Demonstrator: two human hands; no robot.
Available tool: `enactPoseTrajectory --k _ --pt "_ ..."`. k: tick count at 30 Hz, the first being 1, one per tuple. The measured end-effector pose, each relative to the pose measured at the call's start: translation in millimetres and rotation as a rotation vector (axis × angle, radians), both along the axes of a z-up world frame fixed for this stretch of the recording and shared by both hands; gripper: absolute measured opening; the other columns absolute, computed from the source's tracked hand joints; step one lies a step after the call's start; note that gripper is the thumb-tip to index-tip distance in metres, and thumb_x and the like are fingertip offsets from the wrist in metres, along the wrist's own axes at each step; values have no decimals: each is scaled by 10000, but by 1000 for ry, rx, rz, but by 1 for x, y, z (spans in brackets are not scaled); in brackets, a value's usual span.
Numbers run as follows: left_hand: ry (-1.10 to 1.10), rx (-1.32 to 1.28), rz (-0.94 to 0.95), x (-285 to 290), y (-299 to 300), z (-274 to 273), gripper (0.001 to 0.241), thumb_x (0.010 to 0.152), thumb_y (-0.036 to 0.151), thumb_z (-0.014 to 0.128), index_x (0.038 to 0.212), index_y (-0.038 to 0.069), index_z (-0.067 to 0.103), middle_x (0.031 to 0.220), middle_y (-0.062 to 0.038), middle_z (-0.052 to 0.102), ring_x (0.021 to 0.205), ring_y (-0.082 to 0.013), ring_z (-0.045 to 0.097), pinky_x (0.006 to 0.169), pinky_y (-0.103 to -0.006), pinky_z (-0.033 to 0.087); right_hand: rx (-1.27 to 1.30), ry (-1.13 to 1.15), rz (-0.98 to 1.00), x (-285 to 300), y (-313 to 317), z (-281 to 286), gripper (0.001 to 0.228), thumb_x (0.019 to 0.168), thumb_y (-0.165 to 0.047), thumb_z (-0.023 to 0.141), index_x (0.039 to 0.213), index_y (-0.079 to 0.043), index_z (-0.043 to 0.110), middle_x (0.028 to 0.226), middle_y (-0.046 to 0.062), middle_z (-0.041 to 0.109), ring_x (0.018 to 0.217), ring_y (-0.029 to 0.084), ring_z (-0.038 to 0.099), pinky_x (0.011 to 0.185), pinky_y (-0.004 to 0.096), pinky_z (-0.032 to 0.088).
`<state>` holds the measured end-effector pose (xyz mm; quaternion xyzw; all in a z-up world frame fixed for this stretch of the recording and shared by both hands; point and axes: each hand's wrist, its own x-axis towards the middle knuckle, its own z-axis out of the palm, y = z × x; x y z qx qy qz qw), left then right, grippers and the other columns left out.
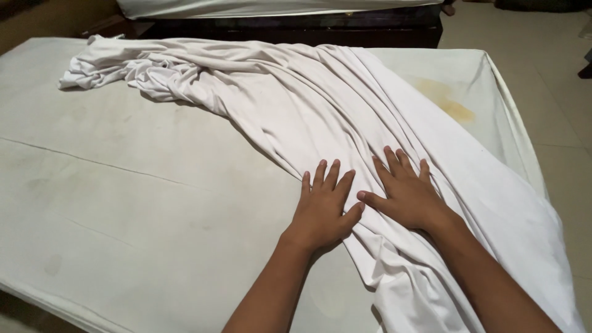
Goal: The person folds a white bed sheet on a mattress by hand. They smooth the fabric, fold it in half lengthwise, and then fold it again to create a compact stack.
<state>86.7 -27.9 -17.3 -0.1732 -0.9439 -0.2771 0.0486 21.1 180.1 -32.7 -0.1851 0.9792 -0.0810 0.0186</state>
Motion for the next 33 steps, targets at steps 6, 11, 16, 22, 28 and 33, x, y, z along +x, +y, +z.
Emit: enactPoseTrajectory --k 6,11,16,22,28,33 --pt "15 -8 -10 1 -2 -4 708 947 450 526 1537 77 410 1662 -230 244 1568 -413 100 1230 -583 29 12 -25 -22 4 -3 6 1001 867 -768 476 1597 -125 241 1697 155 88 1564 354 34 1198 625 -1" --pt "14 -3 -8 -1 -2 -4 707 942 451 530 1535 84 416 1652 -234 251 1559 -421 109 1226 -586 32 -4 -13 -15 1 -3 5 1000 865 -767 479 1599 -130 244 1693 158 92 1561 361 34 1196 624 4" --pt "6 -13 -8 -2 0 -8 701 944 452 528 1530 83 416 1650 -231 254 1557 -421 115 1224 -591 33 -11 -31 -25 3 -3 6 1000 862 -767 479 1602 -139 239 1693 151 92 1566 352 30 1201 619 -2" --pt "27 -16 -8 2 0 -8 685 943 439 528 1520 85 428 1644 -230 268 1553 -426 123 1220 -603 45 -16 -22 -19 5 -3 7 997 872 -763 474 1601 -126 233 1688 159 97 1565 350 34 1202 604 3" --pt "23 4 -18 12 8 -1 679 921 411 548 1524 122 428 1640 -216 273 1541 -439 118 1198 -645 38 -90 77 9 6 7 -7 892 901 -665 538 1555 -88 348 1675 170 186 1554 353 128 1200 612 39" --pt "31 16 -14 23 13 -5 622 941 398 540 1509 156 456 1646 -199 283 1558 -421 136 1206 -649 46 -318 257 71 17 27 -29 618 945 -480 582 1436 -105 557 1613 130 443 1526 289 371 1241 512 254"
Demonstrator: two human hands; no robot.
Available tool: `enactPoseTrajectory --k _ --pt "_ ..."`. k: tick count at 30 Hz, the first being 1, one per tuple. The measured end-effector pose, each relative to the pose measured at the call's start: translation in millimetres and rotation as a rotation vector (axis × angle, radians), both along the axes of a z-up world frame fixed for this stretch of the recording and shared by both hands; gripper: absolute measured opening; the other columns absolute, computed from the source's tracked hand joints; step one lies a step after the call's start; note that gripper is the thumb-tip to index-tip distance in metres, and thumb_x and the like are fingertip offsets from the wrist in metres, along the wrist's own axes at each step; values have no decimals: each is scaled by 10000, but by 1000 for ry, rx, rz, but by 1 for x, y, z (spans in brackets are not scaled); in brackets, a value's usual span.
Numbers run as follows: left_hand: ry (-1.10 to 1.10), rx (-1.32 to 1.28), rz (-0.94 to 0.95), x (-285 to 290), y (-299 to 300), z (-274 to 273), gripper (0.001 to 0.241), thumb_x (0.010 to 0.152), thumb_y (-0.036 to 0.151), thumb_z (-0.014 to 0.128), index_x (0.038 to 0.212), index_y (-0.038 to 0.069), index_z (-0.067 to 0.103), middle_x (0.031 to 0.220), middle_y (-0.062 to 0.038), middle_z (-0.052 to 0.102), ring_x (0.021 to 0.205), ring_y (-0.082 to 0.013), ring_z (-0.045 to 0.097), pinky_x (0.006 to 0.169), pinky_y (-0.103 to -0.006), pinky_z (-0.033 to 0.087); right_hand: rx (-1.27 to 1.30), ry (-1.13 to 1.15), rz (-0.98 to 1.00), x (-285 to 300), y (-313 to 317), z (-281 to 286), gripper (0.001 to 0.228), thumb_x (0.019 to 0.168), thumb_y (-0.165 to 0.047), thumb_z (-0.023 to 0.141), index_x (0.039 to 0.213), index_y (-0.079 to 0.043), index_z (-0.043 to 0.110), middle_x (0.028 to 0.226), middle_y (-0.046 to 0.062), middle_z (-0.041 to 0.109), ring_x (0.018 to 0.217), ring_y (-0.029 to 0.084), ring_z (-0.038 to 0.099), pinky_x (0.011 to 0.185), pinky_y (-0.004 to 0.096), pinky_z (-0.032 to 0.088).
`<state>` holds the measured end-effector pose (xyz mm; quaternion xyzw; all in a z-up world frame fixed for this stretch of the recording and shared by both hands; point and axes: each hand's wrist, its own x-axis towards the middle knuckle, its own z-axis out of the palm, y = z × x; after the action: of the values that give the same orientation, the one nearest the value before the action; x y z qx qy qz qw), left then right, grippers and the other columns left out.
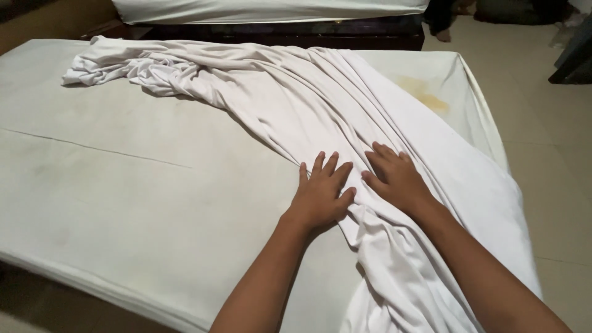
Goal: The person folds a white bed sheet on a mattress by hand. They smooth the fabric, fold it in half lengthwise, and then fold it again to create a compact stack.
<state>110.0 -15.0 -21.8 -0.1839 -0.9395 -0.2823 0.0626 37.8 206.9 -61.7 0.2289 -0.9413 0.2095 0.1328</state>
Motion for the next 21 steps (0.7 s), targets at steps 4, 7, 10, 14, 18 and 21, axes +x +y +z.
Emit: enactPoseTrajectory --k 4,7,10,14,18,21 --pt "6 -7 3 35 3 4 608 943 405 538 1492 154 466 1648 -190 297 1548 -429 159 1213 -620 100 61 -3 25 46 23 -6 593 980 -433 573 1455 -81 532 1594 149 432 1514 314 333 1217 518 234" --pt "45 -54 -36 66 11 3 627 914 356 539 1508 169 464 1634 -189 302 1536 -438 165 1202 -618 114 82 12 49 93 33 3 580 981 -385 559 1474 -82 509 1607 165 393 1508 339 292 1187 531 217" --pt "83 -48 -68 98 16 1 655 873 247 556 1518 162 478 1640 -172 346 1546 -438 200 1226 -605 142 44 0 64 128 41 0 587 1001 -363 525 1501 -59 470 1607 187 377 1520 354 263 1193 527 203" --pt "208 79 -105 139 19 0 714 812 199 663 1504 147 494 1616 -197 381 1489 -458 291 1207 -584 210 -110 -82 -17 184 39 0 534 964 -406 551 1393 -89 592 1618 165 387 1541 381 237 1221 518 176" --pt "346 304 -11 160 21 -22 734 802 326 740 1440 71 484 1539 -221 436 1425 -463 381 1176 -565 304 126 69 -84 242 29 -5 723 814 -670 739 1211 -70 670 1599 192 439 1512 437 271 1204 527 203" --pt "307 244 12 158 19 -40 441 846 365 745 1152 88 590 1383 -155 567 1407 -401 469 1220 -530 363 6 151 -59 263 23 6 571 795 -387 741 1222 -16 670 1392 162 633 1347 426 476 1048 628 289"
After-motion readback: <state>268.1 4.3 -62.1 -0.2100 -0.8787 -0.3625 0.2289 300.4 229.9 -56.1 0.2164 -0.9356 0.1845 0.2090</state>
